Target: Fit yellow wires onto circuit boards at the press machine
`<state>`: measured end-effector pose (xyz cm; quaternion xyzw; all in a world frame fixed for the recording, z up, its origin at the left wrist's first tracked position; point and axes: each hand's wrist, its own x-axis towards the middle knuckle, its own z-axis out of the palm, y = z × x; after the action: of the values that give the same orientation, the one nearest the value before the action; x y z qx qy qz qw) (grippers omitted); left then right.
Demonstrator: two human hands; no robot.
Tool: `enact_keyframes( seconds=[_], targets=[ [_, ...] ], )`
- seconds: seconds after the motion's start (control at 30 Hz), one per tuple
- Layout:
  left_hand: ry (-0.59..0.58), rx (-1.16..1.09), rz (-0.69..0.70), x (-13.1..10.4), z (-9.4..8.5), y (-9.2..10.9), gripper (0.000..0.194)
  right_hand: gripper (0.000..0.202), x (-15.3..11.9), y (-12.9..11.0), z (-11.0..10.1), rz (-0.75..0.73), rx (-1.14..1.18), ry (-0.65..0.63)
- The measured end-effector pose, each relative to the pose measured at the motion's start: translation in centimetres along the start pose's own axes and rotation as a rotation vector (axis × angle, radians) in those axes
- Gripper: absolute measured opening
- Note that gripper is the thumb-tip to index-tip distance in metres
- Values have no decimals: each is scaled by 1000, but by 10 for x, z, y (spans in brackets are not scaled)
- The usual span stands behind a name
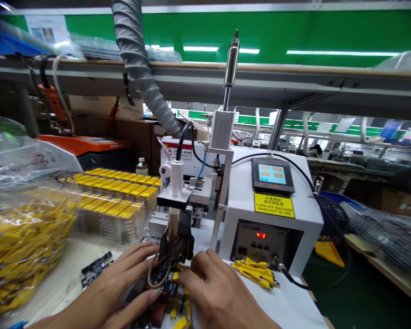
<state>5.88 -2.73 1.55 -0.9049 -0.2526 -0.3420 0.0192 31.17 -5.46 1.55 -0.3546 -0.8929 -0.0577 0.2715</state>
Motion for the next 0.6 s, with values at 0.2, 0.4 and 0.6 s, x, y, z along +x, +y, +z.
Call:
enact_keyframes(
  seconds=[0.2,0.4,0.6],
  targets=[
    [16,49,13,-4,3,-5,49,14,-6,-1,16,310,71,3],
    [6,25,-1,-2,5,-6,48,24,0,-1,9,156,170,22],
    [-49,115,57,-6,10,-10,48,30,2,1,7,67,252,125]
  ],
)
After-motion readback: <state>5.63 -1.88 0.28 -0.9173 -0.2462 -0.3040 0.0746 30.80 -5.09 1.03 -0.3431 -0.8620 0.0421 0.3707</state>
